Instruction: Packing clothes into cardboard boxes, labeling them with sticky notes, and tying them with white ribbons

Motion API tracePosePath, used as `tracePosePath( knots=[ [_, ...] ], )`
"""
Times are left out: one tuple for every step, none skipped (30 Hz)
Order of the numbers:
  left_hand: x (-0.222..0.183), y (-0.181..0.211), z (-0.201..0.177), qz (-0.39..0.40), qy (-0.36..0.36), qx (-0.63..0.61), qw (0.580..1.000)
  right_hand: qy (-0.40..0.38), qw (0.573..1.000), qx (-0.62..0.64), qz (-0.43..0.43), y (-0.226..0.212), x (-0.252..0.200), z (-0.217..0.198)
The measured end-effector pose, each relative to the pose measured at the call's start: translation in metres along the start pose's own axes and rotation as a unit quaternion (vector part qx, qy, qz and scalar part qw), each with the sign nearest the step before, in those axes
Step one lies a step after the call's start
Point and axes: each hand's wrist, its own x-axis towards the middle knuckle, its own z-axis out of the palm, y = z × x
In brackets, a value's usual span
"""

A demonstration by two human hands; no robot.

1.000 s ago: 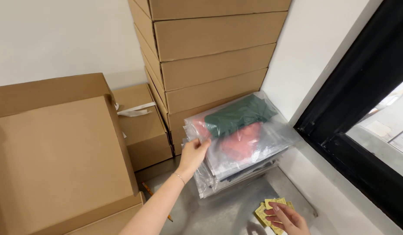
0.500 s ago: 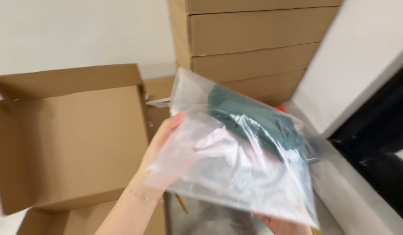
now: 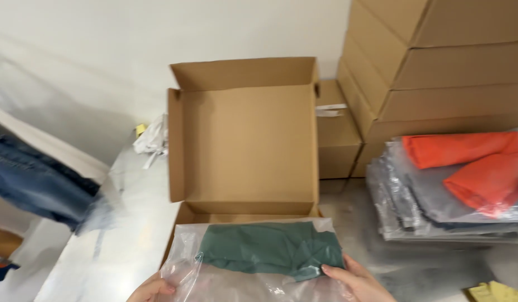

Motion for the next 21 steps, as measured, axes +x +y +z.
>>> tracePosePath(
  knots=[
    [0.022,-0.006,-0.034,0.012,-0.039,0.037,0.998,-0.038,0.999,-0.015,-0.005,0.021,0.014,0.001],
    [0.015,-0.004,-0.025,0.012,-0.038,0.035,0.999,-0.038,0.999,-0.017,-0.003,0.027,0.014,0.014],
    [0.009,-0.001,-0.015,0.013,-0.097,-0.001,0.995,0.016,0.999,-0.024,0.013,0.032,0.014,0.027],
    [0.003,0.001,-0.004,0.014,-0.156,-0.035,0.987,0.071,0.997,-0.032,0.029,0.037,0.014,0.039],
    [-0.015,0.009,0.011,0.014,-0.156,-0.037,0.987,0.071,0.996,-0.033,0.03,0.039,0.017,0.042],
    [-0.032,0.019,0.028,0.013,-0.082,0.01,0.997,0.086,0.993,-0.076,-0.009,0.041,0.021,0.044],
    [-0.048,0.028,0.046,0.013,-0.007,0.058,0.998,0.101,0.987,-0.119,-0.048,0.042,0.024,0.044],
    [-0.026,0.023,0.042,0.011,-0.01,0.06,0.998,0.104,0.986,-0.117,-0.049,0.036,0.015,0.053],
    [-0.003,0.017,0.039,0.033,0.028,0.178,0.983,0.121,0.968,-0.215,-0.047,0.031,0.006,0.062],
    [0.021,0.011,0.04,0.059,0.062,0.291,0.953,0.139,0.939,-0.31,-0.046,0.022,-0.002,0.069],
    [0.039,0.0,0.035,0.059,0.057,0.292,0.953,0.144,0.939,-0.309,-0.049,0.034,0.015,0.051],
    [0.056,-0.013,0.029,0.1,0.079,0.476,0.87,0.151,0.886,-0.437,-0.019,0.047,0.031,0.032],
    [0.073,-0.027,0.023,0.139,0.097,0.639,0.75,0.156,0.815,-0.557,0.012,0.06,0.047,0.012],
    [0.073,-0.043,0.035,0.14,0.092,0.642,0.749,0.161,0.816,-0.555,0.013,0.083,0.059,-0.004],
    [0.074,-0.06,0.048,0.138,0.148,0.741,0.641,0.13,0.75,-0.647,-0.048,0.104,0.071,-0.021],
    [0.074,-0.076,0.062,0.135,0.202,0.82,0.518,0.098,0.67,-0.727,-0.11,0.124,0.083,-0.039],
    [0.065,-0.08,0.077,0.138,0.198,0.822,0.517,0.103,0.671,-0.726,-0.108,0.135,0.078,-0.031],
    [0.054,-0.084,0.092,0.188,0.149,0.821,0.518,0.102,0.641,-0.748,-0.137,0.145,0.074,-0.023],
    [0.044,-0.088,0.107,0.237,0.098,0.817,0.517,0.101,0.609,-0.769,-0.166,0.154,0.069,-0.016],
    [0.052,-0.102,0.109,0.24,0.095,0.817,0.516,0.106,0.61,-0.768,-0.165,0.161,0.072,-0.017],
    [0.059,-0.117,0.112,0.263,0.094,0.827,0.488,0.046,0.595,-0.792,-0.129,0.168,0.076,-0.018]
  ],
)
